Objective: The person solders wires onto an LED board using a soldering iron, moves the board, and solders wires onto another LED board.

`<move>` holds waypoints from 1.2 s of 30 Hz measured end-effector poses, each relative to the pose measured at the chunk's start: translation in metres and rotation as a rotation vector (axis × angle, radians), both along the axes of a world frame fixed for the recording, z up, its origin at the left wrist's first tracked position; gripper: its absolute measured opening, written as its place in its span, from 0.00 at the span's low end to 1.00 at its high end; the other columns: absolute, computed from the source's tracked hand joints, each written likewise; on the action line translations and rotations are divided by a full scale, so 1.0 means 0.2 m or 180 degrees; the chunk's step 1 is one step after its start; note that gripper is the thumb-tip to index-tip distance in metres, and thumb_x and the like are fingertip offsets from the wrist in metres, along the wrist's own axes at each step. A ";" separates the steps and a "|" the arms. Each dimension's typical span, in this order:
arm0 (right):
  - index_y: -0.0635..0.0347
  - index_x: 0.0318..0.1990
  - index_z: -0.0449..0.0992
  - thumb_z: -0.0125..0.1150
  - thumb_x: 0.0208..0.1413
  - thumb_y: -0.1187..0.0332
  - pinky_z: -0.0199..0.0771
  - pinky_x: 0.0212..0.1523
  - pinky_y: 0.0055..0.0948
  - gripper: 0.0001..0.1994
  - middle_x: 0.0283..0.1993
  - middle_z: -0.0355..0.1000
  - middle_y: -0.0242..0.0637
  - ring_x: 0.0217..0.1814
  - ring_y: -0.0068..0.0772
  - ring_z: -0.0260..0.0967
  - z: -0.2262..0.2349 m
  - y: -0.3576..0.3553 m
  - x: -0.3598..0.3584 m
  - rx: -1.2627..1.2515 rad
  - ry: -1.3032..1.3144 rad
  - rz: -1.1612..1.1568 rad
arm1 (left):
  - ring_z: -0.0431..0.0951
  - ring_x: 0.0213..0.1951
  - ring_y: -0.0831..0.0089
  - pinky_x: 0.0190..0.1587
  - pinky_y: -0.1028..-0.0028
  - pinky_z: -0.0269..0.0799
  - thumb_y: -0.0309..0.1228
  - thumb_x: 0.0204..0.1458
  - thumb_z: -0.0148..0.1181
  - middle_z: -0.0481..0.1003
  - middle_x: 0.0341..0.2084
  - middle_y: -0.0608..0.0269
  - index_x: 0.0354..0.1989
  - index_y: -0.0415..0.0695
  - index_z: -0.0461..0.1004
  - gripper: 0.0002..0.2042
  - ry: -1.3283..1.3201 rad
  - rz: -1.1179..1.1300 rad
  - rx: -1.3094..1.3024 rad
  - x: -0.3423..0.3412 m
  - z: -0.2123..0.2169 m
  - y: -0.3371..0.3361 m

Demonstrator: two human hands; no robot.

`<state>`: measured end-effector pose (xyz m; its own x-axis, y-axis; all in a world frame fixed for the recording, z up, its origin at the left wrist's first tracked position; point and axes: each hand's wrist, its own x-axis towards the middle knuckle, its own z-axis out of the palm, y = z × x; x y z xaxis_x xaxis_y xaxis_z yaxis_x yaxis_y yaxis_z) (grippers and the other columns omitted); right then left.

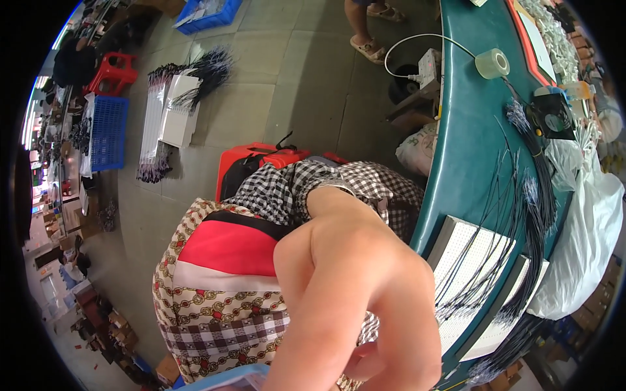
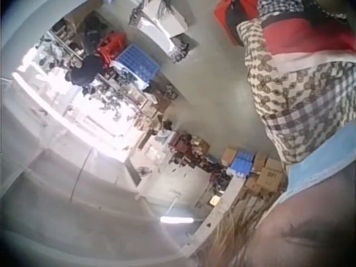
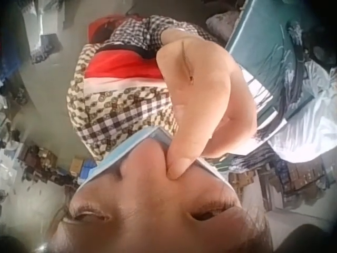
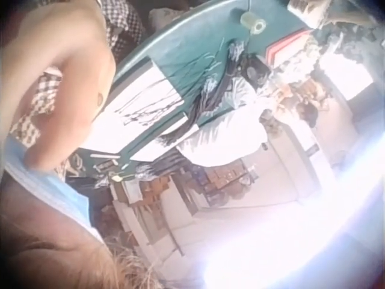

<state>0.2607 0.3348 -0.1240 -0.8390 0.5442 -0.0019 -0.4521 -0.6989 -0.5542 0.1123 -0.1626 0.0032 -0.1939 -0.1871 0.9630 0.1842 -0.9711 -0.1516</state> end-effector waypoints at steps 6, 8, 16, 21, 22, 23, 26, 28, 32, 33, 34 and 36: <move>0.60 0.56 0.67 0.60 0.56 0.56 0.66 0.25 0.16 0.24 0.30 0.65 0.29 0.28 0.21 0.63 -0.03 0.00 0.05 -0.0053 -0.0052 -0.0120 | 0.72 0.26 0.76 0.28 0.79 0.71 0.27 0.56 0.57 0.72 0.40 0.50 0.49 0.30 0.72 0.15 0.0142 -0.0202 0.0058 0.01 0.01 0.02; 0.60 0.56 0.68 0.59 0.56 0.55 0.66 0.25 0.16 0.24 0.29 0.65 0.29 0.28 0.21 0.63 -0.03 0.00 0.06 -0.0065 -0.0076 -0.0144 | 0.72 0.26 0.75 0.28 0.79 0.71 0.27 0.56 0.57 0.72 0.40 0.50 0.49 0.29 0.72 0.15 0.0103 -0.0086 0.0042 0.00 0.01 0.02; 0.60 0.56 0.68 0.59 0.56 0.54 0.66 0.24 0.17 0.25 0.29 0.66 0.30 0.27 0.22 0.64 -0.03 0.02 0.08 -0.0102 -0.0205 -0.0281 | 0.72 0.28 0.74 0.26 0.79 0.70 0.27 0.56 0.58 0.74 0.38 0.49 0.47 0.29 0.73 0.15 -0.0035 -0.0068 -0.0071 -0.02 0.01 0.04; 0.60 0.55 0.68 0.59 0.56 0.53 0.66 0.23 0.17 0.25 0.29 0.67 0.31 0.26 0.22 0.65 -0.04 0.02 0.10 -0.0126 -0.0284 -0.0388 | 0.73 0.30 0.72 0.27 0.78 0.70 0.29 0.55 0.60 0.74 0.37 0.53 0.45 0.30 0.74 0.15 0.0069 -0.0216 -0.0252 -0.06 0.05 0.01; 0.60 0.55 0.68 0.59 0.56 0.53 0.66 0.23 0.17 0.25 0.29 0.67 0.31 0.26 0.23 0.65 -0.04 0.01 0.11 -0.0131 -0.0307 -0.0398 | 0.71 0.27 0.76 0.24 0.80 0.67 0.28 0.56 0.55 0.74 0.33 0.53 0.47 0.28 0.72 0.15 0.0192 -0.0230 -0.0286 -0.06 0.10 -0.03; 0.60 0.55 0.68 0.59 0.56 0.52 0.66 0.23 0.17 0.25 0.29 0.67 0.31 0.26 0.23 0.65 -0.04 0.01 0.10 -0.0140 -0.0319 -0.0416 | 0.69 0.23 0.80 0.22 0.82 0.64 0.27 0.58 0.50 0.73 0.28 0.53 0.49 0.25 0.71 0.16 0.0325 -0.0254 -0.0322 -0.07 0.14 -0.05; 0.60 0.55 0.68 0.58 0.56 0.52 0.66 0.23 0.18 0.25 0.29 0.68 0.31 0.26 0.23 0.65 -0.05 0.01 0.09 -0.0165 -0.0373 -0.0442 | 0.68 0.22 0.80 0.21 0.81 0.63 0.29 0.55 0.53 0.73 0.29 0.53 0.48 0.24 0.71 0.18 0.0374 -0.0222 -0.0327 -0.09 0.17 -0.11; 0.60 0.55 0.69 0.58 0.56 0.51 0.66 0.23 0.18 0.26 0.29 0.68 0.31 0.26 0.23 0.65 -0.05 0.01 0.07 -0.0182 -0.0415 -0.0440 | 0.68 0.21 0.80 0.20 0.82 0.63 0.29 0.55 0.54 0.74 0.30 0.52 0.47 0.23 0.71 0.19 0.0493 -0.0337 -0.0345 -0.12 0.15 -0.06; 0.60 0.55 0.69 0.58 0.56 0.51 0.66 0.22 0.18 0.26 0.29 0.69 0.32 0.25 0.23 0.65 -0.04 0.01 0.12 -0.0213 -0.0444 -0.0614 | 0.67 0.19 0.81 0.19 0.82 0.62 0.29 0.53 0.58 0.74 0.29 0.54 0.46 0.21 0.71 0.20 0.0885 -0.0691 -0.0359 -0.20 0.18 -0.02; 0.60 0.55 0.69 0.58 0.56 0.50 0.66 0.22 0.18 0.26 0.29 0.69 0.32 0.25 0.24 0.66 -0.04 0.00 0.18 -0.0221 -0.0421 -0.0746 | 0.67 0.19 0.81 0.19 0.82 0.62 0.29 0.53 0.58 0.74 0.29 0.54 0.46 0.21 0.71 0.20 0.0924 -0.0806 -0.0339 -0.22 0.18 0.01; 0.60 0.55 0.69 0.58 0.56 0.50 0.66 0.22 0.18 0.26 0.29 0.69 0.32 0.25 0.24 0.66 -0.04 -0.01 0.25 -0.0233 -0.0387 -0.0908 | 0.67 0.19 0.80 0.19 0.82 0.62 0.30 0.52 0.60 0.75 0.30 0.52 0.46 0.21 0.70 0.21 0.0659 -0.0720 -0.0360 -0.23 0.17 0.03; 0.60 0.55 0.69 0.58 0.56 0.50 0.66 0.21 0.18 0.26 0.29 0.69 0.32 0.25 0.24 0.66 -0.03 -0.07 0.47 -0.0257 -0.0276 -0.1370 | 0.68 0.20 0.79 0.20 0.81 0.64 0.31 0.50 0.65 0.76 0.33 0.49 0.46 0.20 0.70 0.23 0.0091 -0.0556 -0.0463 -0.24 0.16 0.10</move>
<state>0.3541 0.3204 -0.1303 -0.5311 0.8389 -0.1192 -0.6655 -0.5000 -0.5542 0.0649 -0.1417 0.0353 -0.1834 -0.0118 0.9830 0.0089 -0.9999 -0.0103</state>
